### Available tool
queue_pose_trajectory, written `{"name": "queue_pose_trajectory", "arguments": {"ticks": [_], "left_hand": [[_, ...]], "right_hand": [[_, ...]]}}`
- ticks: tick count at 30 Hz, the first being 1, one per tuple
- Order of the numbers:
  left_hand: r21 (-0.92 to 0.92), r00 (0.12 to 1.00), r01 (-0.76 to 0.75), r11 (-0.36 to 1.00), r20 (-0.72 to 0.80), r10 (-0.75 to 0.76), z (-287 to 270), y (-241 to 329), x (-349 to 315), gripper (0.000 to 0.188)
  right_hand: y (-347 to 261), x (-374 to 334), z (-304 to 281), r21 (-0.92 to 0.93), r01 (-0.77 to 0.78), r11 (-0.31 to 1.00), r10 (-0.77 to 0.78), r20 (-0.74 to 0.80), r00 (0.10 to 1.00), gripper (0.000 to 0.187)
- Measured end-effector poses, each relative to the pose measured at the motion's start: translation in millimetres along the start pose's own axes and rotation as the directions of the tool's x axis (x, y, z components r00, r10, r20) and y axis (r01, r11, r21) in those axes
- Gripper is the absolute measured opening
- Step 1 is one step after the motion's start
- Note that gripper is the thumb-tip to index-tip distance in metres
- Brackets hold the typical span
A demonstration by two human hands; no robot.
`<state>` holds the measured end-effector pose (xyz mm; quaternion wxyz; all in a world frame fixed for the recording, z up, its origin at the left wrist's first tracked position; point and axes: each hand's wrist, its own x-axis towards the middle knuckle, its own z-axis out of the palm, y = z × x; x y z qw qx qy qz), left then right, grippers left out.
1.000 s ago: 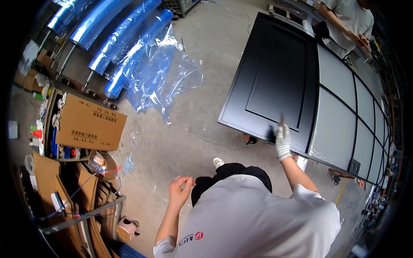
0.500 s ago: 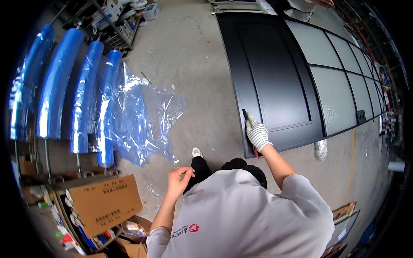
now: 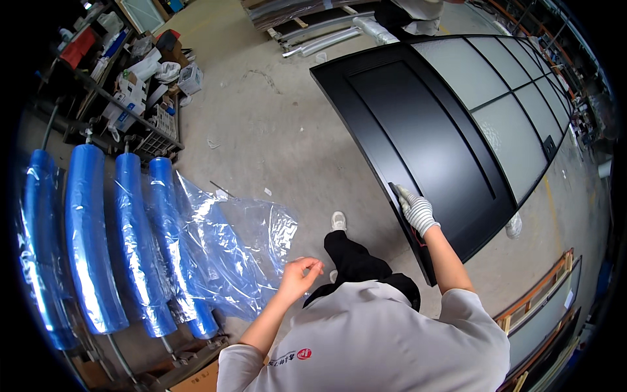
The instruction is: The person aligns a black door panel with a large glass frame and secures it using a red zip tie. They then use a utility knife to trim the excess length of the zip tie and clean the edges of the door panel.
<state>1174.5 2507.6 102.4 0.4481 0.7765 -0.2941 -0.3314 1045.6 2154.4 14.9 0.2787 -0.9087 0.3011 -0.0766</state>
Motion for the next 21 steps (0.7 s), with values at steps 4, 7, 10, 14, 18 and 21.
{"name": "queue_pose_trajectory", "arguments": {"ticks": [4, 7, 10, 14, 18, 21], "left_hand": [[0.081, 0.998, -0.067, 0.994, 0.001, 0.067, -37.9, 8.0, 58.6, 0.016], [0.004, 0.996, 0.073, 0.997, -0.052, -0.073, -66.7, 8.6, 95.9, 0.017], [-0.015, 0.99, 0.111, 0.994, -0.084, -0.112, -94.3, 14.5, 129.9, 0.017], [0.01, 0.996, 0.091, 0.996, -0.022, -0.091, -116.2, 18.1, 197.2, 0.018], [0.04, 0.991, 0.029, 0.999, 0.126, -0.034, -125.2, 36.9, 267.5, 0.017], [0.105, 0.959, -0.038, 0.994, 0.283, 0.007, -132.3, 42.3, 321.3, 0.017]], "right_hand": [[-12.4, 77.2, 15.6, -0.04, -0.129, 0.991, 0.133, 0.122, 0.984, 0.036], [-38.7, 143.5, 25.3, -0.112, -0.068, 0.991, 0.076, 0.064, 0.995, 0.036], [-74.2, 205.8, 20.9, -0.149, 0.023, 0.989, -0.012, 0.075, 0.997, 0.037], [-85.3, 268.7, 34.9, -0.123, 0.015, 0.992, 0.0, 0.121, 0.993, 0.039], [-93.3, 291.0, 32.4, -0.134, -0.017, 0.991, 0.036, 0.136, 0.99, 0.038], [-98.4, 293.6, 30.6, -0.11, -0.05, 0.993, 0.067, 0.161, 0.985, 0.037]]}}
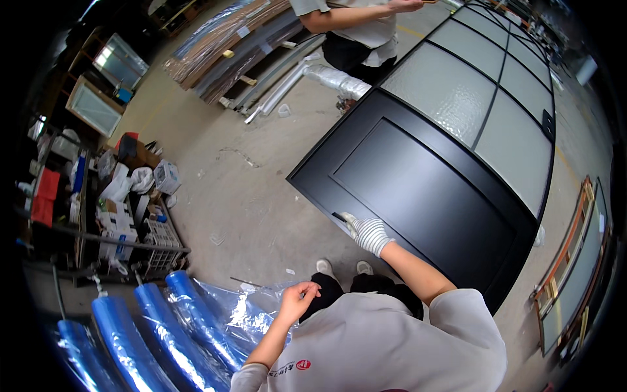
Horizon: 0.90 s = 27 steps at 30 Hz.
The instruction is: The person aligns a black door panel with a large glass frame and secures it using a red zip tie. They then use a utility knife to trim the excess length of the zip tie and clean the edges of the door panel.
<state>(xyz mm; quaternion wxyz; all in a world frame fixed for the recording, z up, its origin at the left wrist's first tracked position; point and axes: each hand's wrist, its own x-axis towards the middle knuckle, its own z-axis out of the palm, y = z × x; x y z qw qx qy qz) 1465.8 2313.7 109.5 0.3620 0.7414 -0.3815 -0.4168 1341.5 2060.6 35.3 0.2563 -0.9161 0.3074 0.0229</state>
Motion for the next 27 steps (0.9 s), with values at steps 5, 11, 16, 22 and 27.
{"name": "queue_pose_trajectory", "arguments": {"ticks": [5, 11, 16, 22, 27], "left_hand": [[-0.065, 0.971, -0.112, 0.992, 0.206, 0.123, -44.7, 7.8, 108.5, 0.019], [-0.044, 0.898, -0.267, 0.963, 0.351, 0.266, -99.7, 34.0, 222.9, 0.016], [-0.072, 0.654, -0.594, 0.801, 0.537, 0.533, -116.2, 68.5, 271.5, 0.014], [-0.502, 0.057, -0.691, 0.52, 0.68, 0.731, -96.3, 146.8, 267.4, 0.013], [-0.828, -0.332, -0.512, 0.229, 0.438, 0.835, -72.7, 221.7, 225.0, 0.018]], "right_hand": [[-14.1, -1.6, -0.8, 0.068, -0.155, 0.986, 0.162, -0.098, 0.982, 0.031], [-32.7, 18.4, 4.2, 0.106, -0.441, 0.891, 0.453, -0.156, 0.878, 0.031], [-48.3, 31.0, 7.5, 0.237, -0.578, 0.781, 0.623, -0.23, 0.747, 0.031], [-53.1, 20.5, 21.2, 0.491, -0.558, 0.669, 0.732, -0.307, 0.608, 0.023], [-87.8, 23.2, -17.2, 0.715, -0.518, 0.47, 0.851, -0.211, 0.48, 0.021]]}}
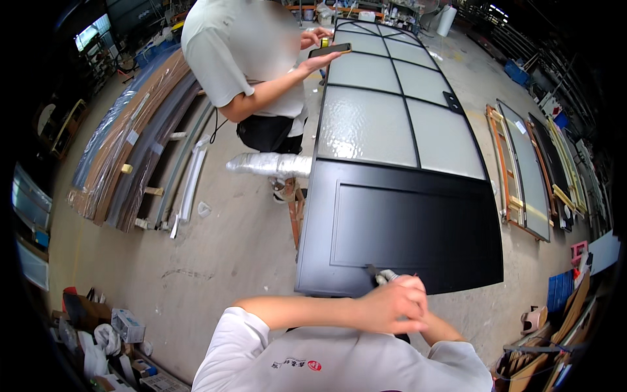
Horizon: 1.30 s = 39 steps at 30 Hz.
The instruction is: The person aligns a black door panel with a large glass frame and secures it using a red zip tie. They then use a utility knife to trim the excess length of the zip tie and clean the edges of the door panel.
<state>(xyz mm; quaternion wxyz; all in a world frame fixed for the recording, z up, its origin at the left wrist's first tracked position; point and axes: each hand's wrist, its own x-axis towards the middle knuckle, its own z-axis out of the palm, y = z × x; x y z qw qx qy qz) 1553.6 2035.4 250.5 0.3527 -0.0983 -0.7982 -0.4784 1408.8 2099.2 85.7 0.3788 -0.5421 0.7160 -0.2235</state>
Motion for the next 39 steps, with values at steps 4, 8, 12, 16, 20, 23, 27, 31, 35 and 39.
{"name": "queue_pose_trajectory", "arguments": {"ticks": [4, 8, 12, 16, 20, 23, 27, 31, 35, 39], "left_hand": [[-0.29, 0.989, -0.051, 0.956, 0.12, 0.089, 11.2, 23.0, 80.7, 0.018], [-0.44, 0.973, -0.106, 0.892, 0.139, 0.184, 30.1, 25.8, 125.1, 0.029], [-0.542, 0.942, 0.078, 0.837, 0.316, 0.117, 50.2, -7.4, 135.5, 0.026], [-0.516, 0.885, 0.156, 0.842, 0.452, 0.113, 32.9, -25.2, 156.2, 0.025], [-0.512, 0.883, 0.239, 0.825, 0.468, 0.034, 10.6, -32.6, 152.9, 0.023], [-0.514, 0.874, 0.275, 0.813, 0.485, 0.011, 0.9, -31.2, 149.2, 0.022], [-0.531, 0.857, 0.324, 0.783, 0.516, -0.005, -9.1, -20.8, 142.5, 0.02], [-0.525, 0.843, 0.365, 0.769, 0.538, -0.033, -14.9, -5.8, 131.7, 0.018], [-0.558, 0.826, 0.408, 0.723, 0.563, -0.032, -21.8, -3.9, 119.0, 0.016], [-0.592, 0.802, 0.45, 0.669, 0.597, -0.011, -24.1, -0.5, 106.9, 0.015]], "right_hand": [[43.8, 23.5, -9.8, 0.038, 0.05, 0.998, -0.047, -0.081, 0.996, 0.022], [49.4, 67.5, -18.4, 0.043, 0.155, 0.987, -0.153, -0.045, 0.987, 0.027], [48.5, 96.9, -35.3, 0.0, 0.151, 0.989, -0.151, 0.034, 0.988, 0.03], [55.7, 97.0, -55.2, -0.038, 0.14, 0.989, -0.14, 0.007, 0.99, 0.028], [42.4, 84.7, -60.4, 0.034, 0.108, 0.994, -0.106, -0.058, 0.993, 0.027], [43.7, 82.5, -57.5, 0.139, 0.119, 0.983, -0.107, -0.095, 0.99, 0.019], [60.0, 86.4, -38.0, 0.166, 0.129, 0.978, -0.112, -0.108, 0.988, 0.02], [52.3, 84.1, -28.4, 0.01, 0.169, 0.986, -0.163, -0.211, 0.964, 0.023], [57.8, 68.7, -23.9, 0.054, 0.137, 0.989, -0.11, -0.342, 0.933, 0.021], [45.9, 74.1, -38.8, -0.026, 0.212, 0.977, -0.206, -0.376, 0.904, 0.021]]}}
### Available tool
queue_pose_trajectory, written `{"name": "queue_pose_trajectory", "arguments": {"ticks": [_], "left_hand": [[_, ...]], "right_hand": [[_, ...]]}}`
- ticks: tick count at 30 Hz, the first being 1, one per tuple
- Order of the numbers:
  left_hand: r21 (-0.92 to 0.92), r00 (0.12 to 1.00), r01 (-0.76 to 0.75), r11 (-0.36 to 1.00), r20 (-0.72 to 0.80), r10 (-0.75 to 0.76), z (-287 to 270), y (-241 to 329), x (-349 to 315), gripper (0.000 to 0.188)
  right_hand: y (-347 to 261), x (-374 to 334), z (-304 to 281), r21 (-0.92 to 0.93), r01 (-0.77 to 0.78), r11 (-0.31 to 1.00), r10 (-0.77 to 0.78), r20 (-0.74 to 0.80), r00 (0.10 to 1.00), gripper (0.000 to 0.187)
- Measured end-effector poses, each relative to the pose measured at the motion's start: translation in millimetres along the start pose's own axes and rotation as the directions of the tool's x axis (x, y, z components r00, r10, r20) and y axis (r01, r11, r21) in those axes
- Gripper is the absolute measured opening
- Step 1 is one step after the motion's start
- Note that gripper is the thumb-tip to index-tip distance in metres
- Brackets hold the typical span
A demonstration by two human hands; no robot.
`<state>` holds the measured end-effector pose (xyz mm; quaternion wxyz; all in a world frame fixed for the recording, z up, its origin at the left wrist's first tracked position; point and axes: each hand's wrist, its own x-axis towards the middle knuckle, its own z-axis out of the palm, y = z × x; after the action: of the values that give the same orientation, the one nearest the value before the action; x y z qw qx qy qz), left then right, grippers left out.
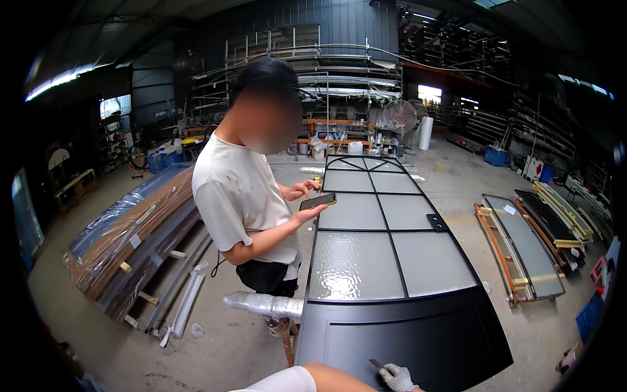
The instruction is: The person aligns a black door panel with a large glass frame and secures it using a red zip tie. They then use a utility knife to trim the excess length of the zip tie and clean the edges of the door panel.
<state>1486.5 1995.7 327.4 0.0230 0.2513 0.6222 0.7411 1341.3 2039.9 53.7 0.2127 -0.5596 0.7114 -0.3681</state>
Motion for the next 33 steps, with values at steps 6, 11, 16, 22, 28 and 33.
{"name": "queue_pose_trajectory", "arguments": {"ticks": [6, 11, 16, 22, 28, 33], "left_hand": [[-0.245, 0.995, 0.1, 0.964, 0.051, -0.09, 25.9, 1.4, -18.1, 0.013], [-0.452, 0.953, -0.044, 0.891, -0.286, -0.098, -28.9, -9.4, -76.8, 0.007], [0.152, 0.172, 0.73, 0.667, -0.985, 0.036, -96.9, -97.9, -198.3, 0.03], [-0.028, -0.066, 0.988, 0.155, -0.967, 0.247, -159.0, -194.5, -265.1, 0.076], [-0.116, -0.133, 0.989, 0.092, -0.968, 0.212, -175.2, -222.9, -270.0, 0.073], [-0.145, -0.169, 0.977, 0.154, -0.972, 0.163, -176.2, -223.5, -271.5, 0.071]], "right_hand": [[-47.2, 83.5, -25.1, 0.422, 0.092, 0.902, 0.102, -0.414, 0.904, 0.011], [8.9, 97.6, -37.8, 0.61, -0.168, 0.774, 0.349, -0.19, 0.918, 0.026], [-20.6, 128.9, 4.3, 0.536, -0.413, 0.736, 0.332, 0.246, 0.911, 0.029], [-58.6, 223.1, 85.5, 0.631, -0.425, 0.649, 0.216, 0.383, 0.898, 0.028], [-67.9, 273.5, 170.1, 0.197, -0.143, 0.97, 0.074, 0.32, 0.944, 0.045], [-79.0, 285.0, 183.2, -0.167, -0.064, 0.984, 0.116, 0.323, 0.939, 0.046]]}}
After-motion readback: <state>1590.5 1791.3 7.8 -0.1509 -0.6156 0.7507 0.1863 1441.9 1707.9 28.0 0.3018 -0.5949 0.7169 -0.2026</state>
